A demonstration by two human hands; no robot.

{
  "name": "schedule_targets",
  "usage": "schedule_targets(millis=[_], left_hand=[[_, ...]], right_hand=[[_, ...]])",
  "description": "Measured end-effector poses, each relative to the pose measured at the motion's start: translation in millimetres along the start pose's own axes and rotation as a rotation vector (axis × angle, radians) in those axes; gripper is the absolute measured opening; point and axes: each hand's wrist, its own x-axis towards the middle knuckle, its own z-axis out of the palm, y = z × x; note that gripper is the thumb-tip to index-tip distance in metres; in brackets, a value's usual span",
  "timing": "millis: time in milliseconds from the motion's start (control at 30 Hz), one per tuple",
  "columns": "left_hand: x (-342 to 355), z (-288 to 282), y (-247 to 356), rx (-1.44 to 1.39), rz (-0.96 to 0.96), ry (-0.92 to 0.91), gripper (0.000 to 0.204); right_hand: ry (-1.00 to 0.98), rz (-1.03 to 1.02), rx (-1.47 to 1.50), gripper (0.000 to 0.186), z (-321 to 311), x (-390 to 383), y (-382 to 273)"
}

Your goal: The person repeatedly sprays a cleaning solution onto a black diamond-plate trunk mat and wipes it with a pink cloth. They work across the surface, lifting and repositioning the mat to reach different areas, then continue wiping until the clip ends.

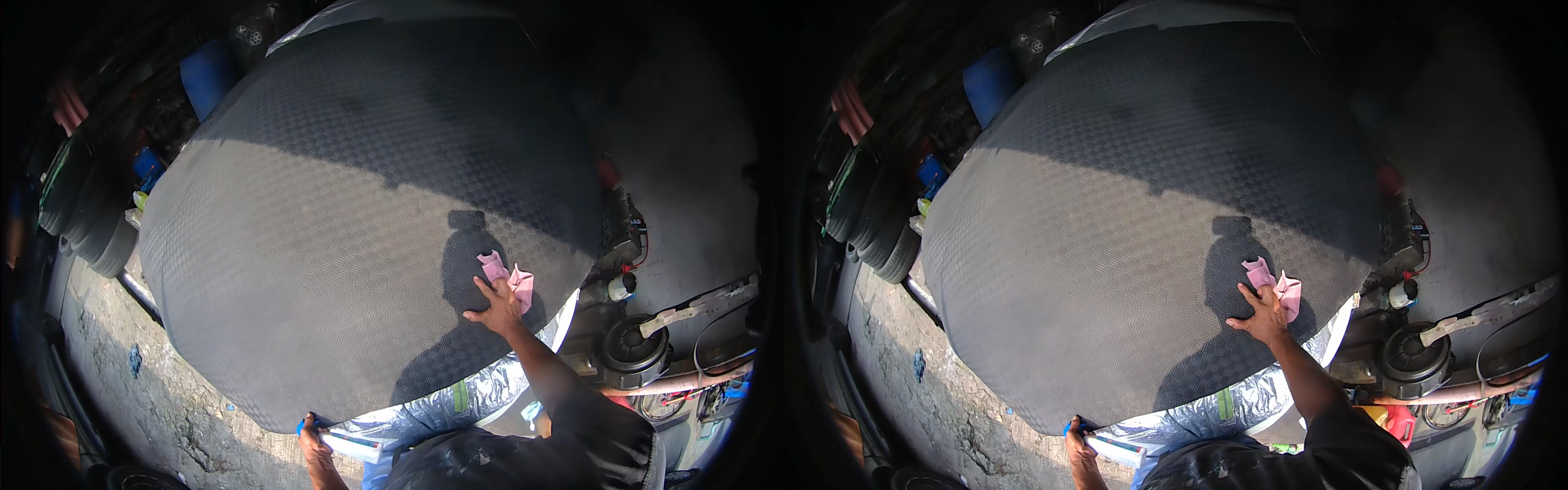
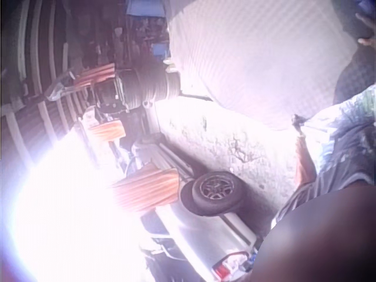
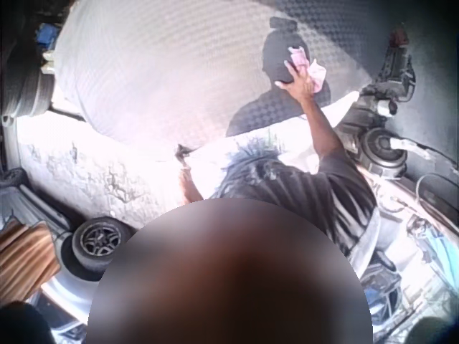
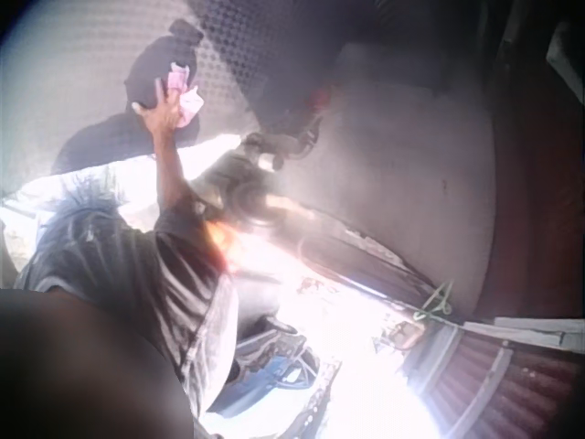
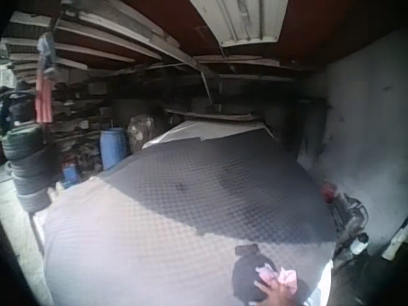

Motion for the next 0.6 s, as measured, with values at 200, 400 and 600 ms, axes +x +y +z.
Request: schedule_targets(millis=[200,400,600], left_hand=[[-68,81,-9,0.065,0.111,-0.094,0.014],[-77,156,-58,0.017,0.051,-0.421,0.014],[-115,130,-67,0.475,0.222,-0.289,0.039]], right_hand=[[0.039,0.315,0.065,0.114,-46,41,65],[0.156,0.515,0.053,0.091,-69,70,102],[0.207,0.153,0.853,0.076,-54,44,87]])
